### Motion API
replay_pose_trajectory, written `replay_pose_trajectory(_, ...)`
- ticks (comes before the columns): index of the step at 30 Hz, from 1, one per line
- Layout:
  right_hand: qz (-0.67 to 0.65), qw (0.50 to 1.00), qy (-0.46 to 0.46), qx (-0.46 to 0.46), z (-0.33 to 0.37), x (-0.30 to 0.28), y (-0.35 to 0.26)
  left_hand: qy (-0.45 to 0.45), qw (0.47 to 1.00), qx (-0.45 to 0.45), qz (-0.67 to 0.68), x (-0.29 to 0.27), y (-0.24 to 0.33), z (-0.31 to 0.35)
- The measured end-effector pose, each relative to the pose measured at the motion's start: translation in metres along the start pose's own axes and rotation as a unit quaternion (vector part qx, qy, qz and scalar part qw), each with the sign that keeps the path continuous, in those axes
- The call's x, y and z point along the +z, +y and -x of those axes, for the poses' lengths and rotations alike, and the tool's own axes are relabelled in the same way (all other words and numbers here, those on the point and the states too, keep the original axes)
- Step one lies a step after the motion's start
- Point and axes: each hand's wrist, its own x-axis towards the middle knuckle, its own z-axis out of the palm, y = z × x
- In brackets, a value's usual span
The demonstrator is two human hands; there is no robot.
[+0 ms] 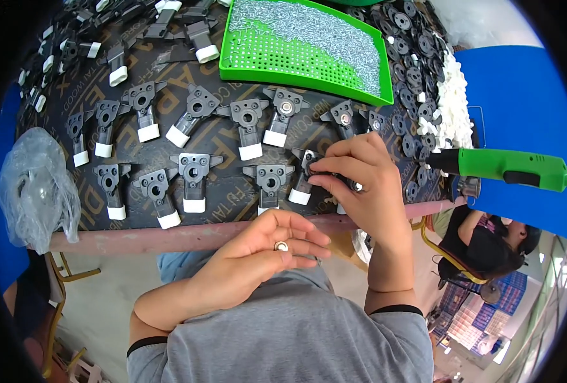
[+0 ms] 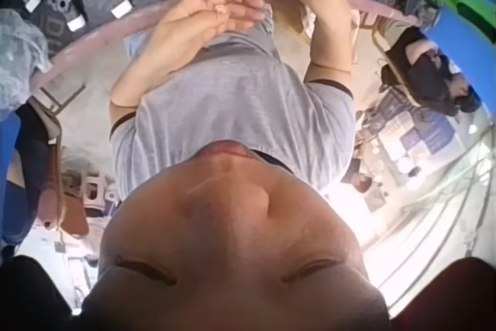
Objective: Manually assembling small plastic and metal components at a factory workbench.
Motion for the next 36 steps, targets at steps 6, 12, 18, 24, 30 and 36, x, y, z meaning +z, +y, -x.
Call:
replay_pose_trajectory(6, -0.037, 0.998, 0.004, 0.049, 0.001, 0.005, 0.0, 0.001, 1.0, -0.009, 0.013, 0.004, 0.005, -0.001)
replay_pose_trajectory(12, -0.086, 0.988, 0.015, 0.131, -0.001, 0.011, 0.002, -0.006, 1.0, -0.001, 0.002, 0.002, 0.01, -0.001)
replay_pose_trajectory(18, -0.101, 0.98, 0.028, 0.169, -0.002, 0.015, 0.001, 0.006, 0.997, 0.028, 0.066, 0.005, 0.012, -0.001)
replay_pose_trajectory(24, -0.127, 0.972, 0.119, 0.158, 0.012, 0.006, 0.004, 0.02, 0.99, 0.067, 0.125, 0.003, 0.012, 0.001)
replay_pose_trajectory(30, 0.081, 0.991, 0.105, 0.029, 0.02, 0.015, -0.004, 0.019, 0.981, 0.108, 0.16, 0.0, 0.012, 0.001)
replay_pose_trajectory(36, 0.018, 0.986, 0.16, 0.033, 0.027, 0.014, -0.008, -0.001, 0.977, 0.127, 0.171, 0.003, 0.013, -0.002)
